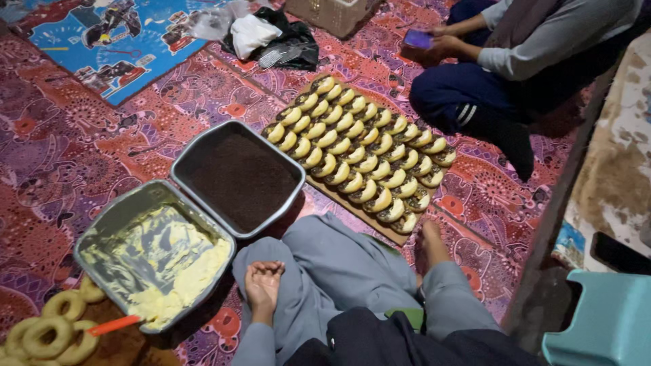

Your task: The person sits on a patterned floor mat and uses a handheld metal grater to grate a block of white cheese over rows of ring-shaped pastries arranged on a wooden board. A second person sits nearby and handles a white plastic bag.

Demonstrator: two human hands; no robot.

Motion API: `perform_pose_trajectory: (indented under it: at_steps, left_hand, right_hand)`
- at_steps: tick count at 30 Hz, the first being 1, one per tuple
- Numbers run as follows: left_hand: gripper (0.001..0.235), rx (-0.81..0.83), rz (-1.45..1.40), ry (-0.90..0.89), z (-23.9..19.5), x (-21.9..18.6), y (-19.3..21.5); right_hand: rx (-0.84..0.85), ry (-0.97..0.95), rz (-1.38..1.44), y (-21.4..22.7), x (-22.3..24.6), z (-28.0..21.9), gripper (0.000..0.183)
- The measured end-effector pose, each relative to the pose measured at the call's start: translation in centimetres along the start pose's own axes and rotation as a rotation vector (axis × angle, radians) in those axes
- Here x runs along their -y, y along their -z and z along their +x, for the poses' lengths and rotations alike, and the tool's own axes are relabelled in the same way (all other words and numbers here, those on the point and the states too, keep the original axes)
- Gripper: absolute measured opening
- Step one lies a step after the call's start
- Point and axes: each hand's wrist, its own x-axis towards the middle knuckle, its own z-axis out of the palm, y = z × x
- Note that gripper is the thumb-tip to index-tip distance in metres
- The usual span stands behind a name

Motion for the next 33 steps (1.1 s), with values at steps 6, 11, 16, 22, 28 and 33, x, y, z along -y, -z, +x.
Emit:
perform_pose_trajectory:
  at_steps: [6,11,16,22,28,33]
  left_hand:
    - [0.034,-0.057,0.029,-0.047,0.4,1.3,-1.3]
    - [0.032,-0.138,0.064,-0.095,0.5,2.1,-2.0]
    - [0.03,-0.187,0.042,-0.149,0.5,3.1,-2.4]
    - [0.031,-0.217,0.059,-0.16,0.3,2.8,-3.2]
    - [0.031,-0.26,0.084,-0.126,0.5,1.8,-4.0]
    - [0.032,-0.289,0.08,-0.126,0.4,1.6,-4.3]
  right_hand:
    - [0.187,0.022,0.128,-0.4,1.9,2.9,0.016]
    - [0.114,-0.013,0.108,-1.6,2.0,4.4,0.024]
    - [0.016,-0.057,0.059,-3.1,2.8,6.6,0.029]
    - [0.072,-0.21,0.0,-3.1,3.4,8.4,0.025]
    - [0.114,-0.367,0.001,-1.6,4.2,10.4,0.024]
    - [0.18,-0.376,0.04,-0.6,4.2,10.5,0.026]
